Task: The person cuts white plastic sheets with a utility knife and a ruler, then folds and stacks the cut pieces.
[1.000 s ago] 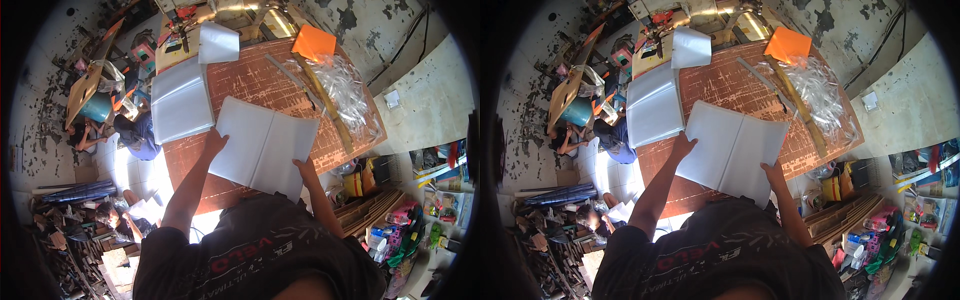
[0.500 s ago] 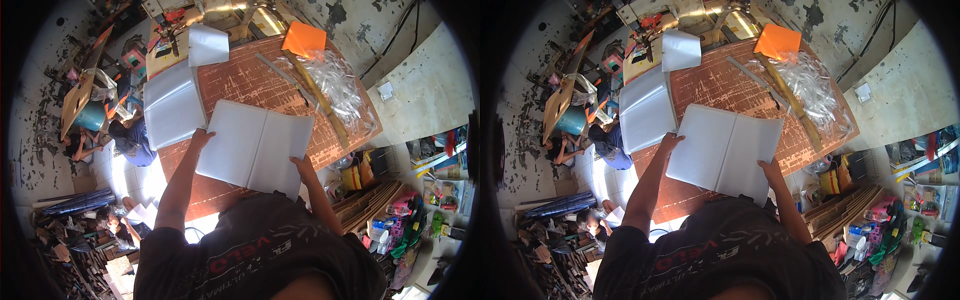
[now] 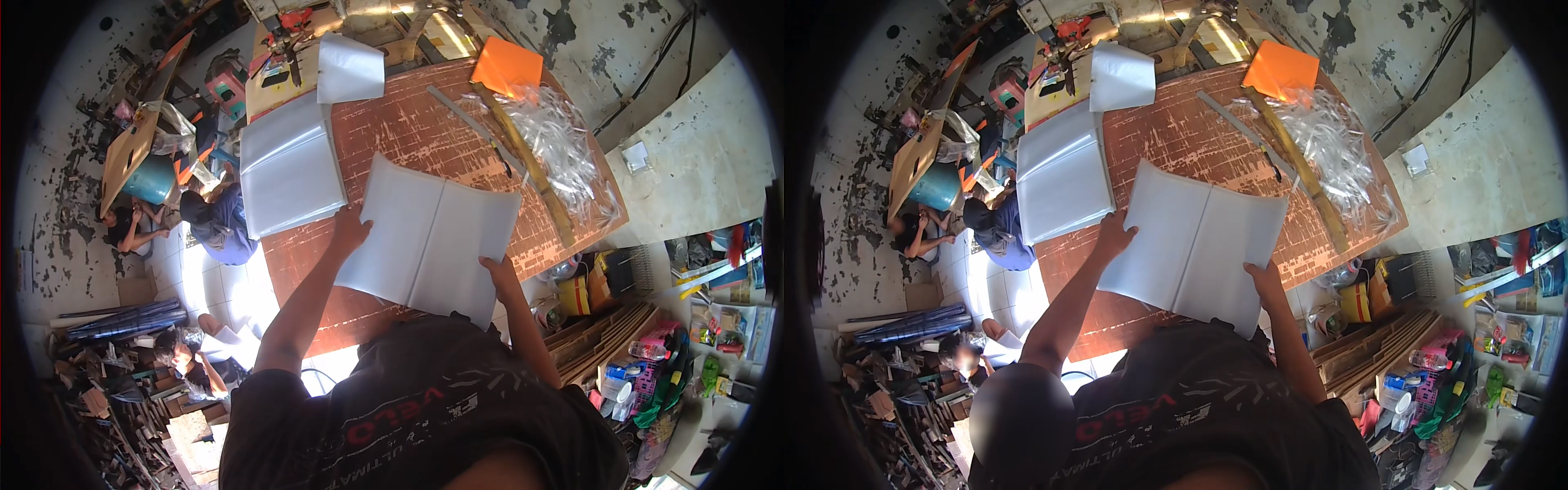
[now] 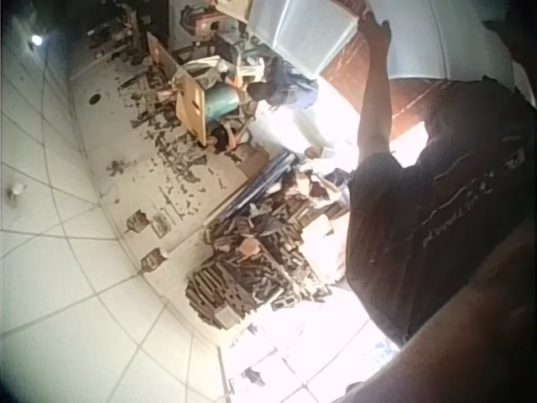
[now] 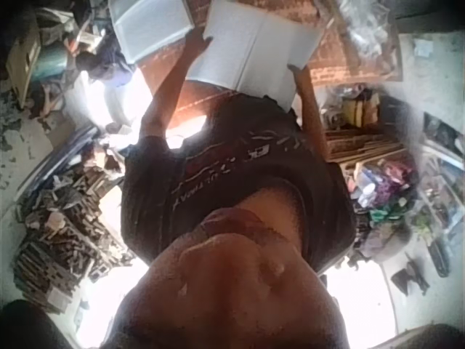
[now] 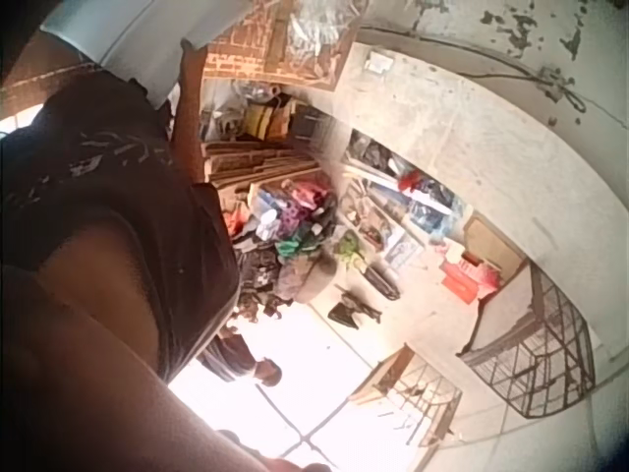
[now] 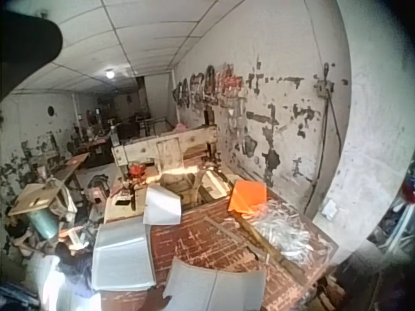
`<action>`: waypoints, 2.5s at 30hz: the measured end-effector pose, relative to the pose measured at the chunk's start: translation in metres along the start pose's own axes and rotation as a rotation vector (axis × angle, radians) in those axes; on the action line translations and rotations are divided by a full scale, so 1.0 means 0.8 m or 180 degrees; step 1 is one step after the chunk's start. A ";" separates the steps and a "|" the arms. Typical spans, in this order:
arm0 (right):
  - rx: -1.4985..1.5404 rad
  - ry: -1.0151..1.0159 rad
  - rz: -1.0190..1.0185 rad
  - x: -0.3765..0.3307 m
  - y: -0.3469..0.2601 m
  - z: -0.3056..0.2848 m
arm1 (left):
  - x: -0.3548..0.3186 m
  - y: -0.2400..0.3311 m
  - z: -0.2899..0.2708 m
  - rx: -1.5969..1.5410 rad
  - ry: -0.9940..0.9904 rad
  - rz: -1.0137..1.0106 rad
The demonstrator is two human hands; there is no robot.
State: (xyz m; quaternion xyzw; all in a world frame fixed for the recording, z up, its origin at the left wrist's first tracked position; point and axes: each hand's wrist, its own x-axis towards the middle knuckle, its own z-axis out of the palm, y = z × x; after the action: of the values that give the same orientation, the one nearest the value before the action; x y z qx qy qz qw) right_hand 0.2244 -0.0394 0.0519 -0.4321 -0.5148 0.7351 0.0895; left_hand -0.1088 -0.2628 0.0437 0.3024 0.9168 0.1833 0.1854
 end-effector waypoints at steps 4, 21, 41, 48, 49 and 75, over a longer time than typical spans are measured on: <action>0.0035 -0.0025 0.0002 0.006 0.005 -0.008 | -0.048 0.041 0.003 -0.0489 0.0156 0.0499; -0.1658 0.0120 -0.0732 -0.043 -0.104 0.045 | -0.011 0.018 -0.035 -0.2940 -0.0798 -0.0347; -0.0017 0.0742 -0.2473 -0.015 -0.143 0.055 | -0.046 0.105 -0.069 -0.3956 0.1001 0.0585; 0.0191 0.0920 -0.2829 0.002 -0.190 0.061 | -0.009 0.106 -0.099 -0.3975 0.1154 0.0738; 0.0191 0.0916 -0.2832 0.008 -0.190 0.061 | -0.006 0.107 -0.102 -0.3859 0.1149 0.0589; -0.0242 0.0477 -0.1821 -0.021 -0.186 0.022 | 0.084 0.134 -0.249 -0.1432 0.1118 0.0766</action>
State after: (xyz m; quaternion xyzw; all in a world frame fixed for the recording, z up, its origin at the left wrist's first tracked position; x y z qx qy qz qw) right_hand 0.1748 0.0065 0.1870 -0.3257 -0.6348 0.6262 0.3145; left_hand -0.1970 -0.1852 0.2482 0.3238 0.8289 0.4517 0.0634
